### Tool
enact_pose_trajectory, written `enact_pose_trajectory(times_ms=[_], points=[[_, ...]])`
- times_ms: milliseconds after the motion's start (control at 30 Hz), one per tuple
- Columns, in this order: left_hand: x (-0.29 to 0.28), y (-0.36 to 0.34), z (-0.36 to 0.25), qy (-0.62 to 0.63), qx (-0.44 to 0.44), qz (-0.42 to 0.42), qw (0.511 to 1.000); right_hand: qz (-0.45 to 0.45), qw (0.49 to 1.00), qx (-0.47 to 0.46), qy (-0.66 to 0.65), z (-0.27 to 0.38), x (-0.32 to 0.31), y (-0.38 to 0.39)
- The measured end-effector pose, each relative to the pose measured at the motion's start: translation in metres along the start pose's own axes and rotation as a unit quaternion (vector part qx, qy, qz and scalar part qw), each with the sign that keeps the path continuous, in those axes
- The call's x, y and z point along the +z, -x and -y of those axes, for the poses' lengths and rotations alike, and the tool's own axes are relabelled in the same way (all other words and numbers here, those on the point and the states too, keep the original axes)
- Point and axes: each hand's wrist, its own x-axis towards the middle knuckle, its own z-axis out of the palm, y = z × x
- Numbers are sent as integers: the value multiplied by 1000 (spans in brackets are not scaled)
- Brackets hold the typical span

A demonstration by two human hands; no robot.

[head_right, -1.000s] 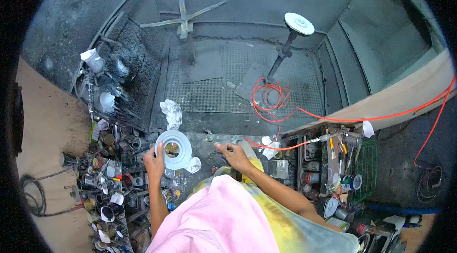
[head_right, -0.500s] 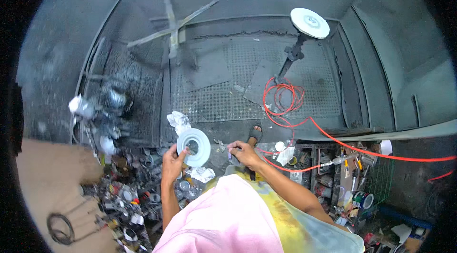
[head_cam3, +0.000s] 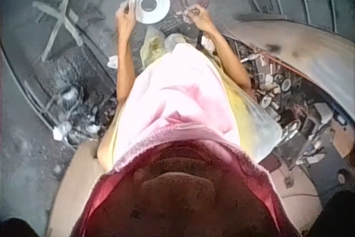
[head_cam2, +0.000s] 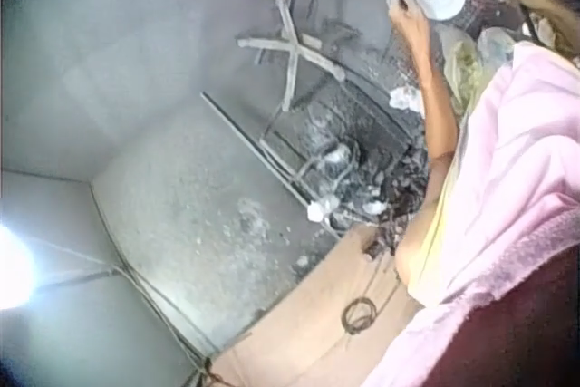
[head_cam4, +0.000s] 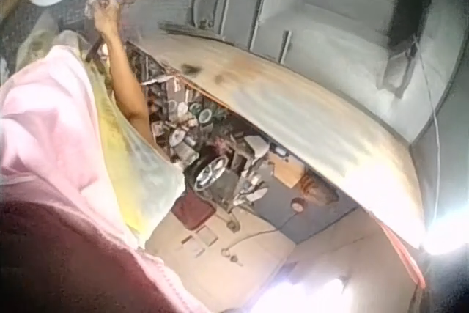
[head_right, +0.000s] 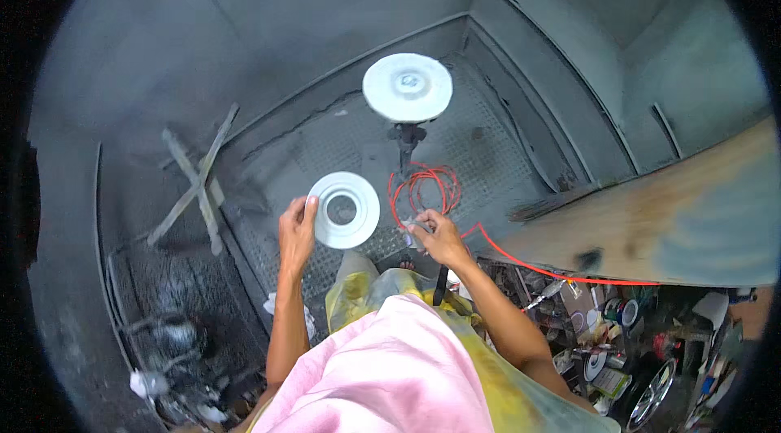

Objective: Sanding a circular car part by hand in a workshop.

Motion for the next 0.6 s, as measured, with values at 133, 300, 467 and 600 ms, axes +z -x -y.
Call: enact_pose_trajectory(times_ms=[133, 300, 467, 600], points=[[51, -126, -21, -64, 152, 74, 984, -105, 979, 161, -62, 20, -25, -6], [133, -267, -86, -57, 181, 271, 944, -250, 942, 210, -83, 20, -13, -40], [217, -341, -88, -188, 393, 267, 860, -345, 903, 188, -176, 66, 1, -101], [223, -346, -104, -159, 379, 366, 834, -428, 867, 179, -183, 89, 0, -120]])
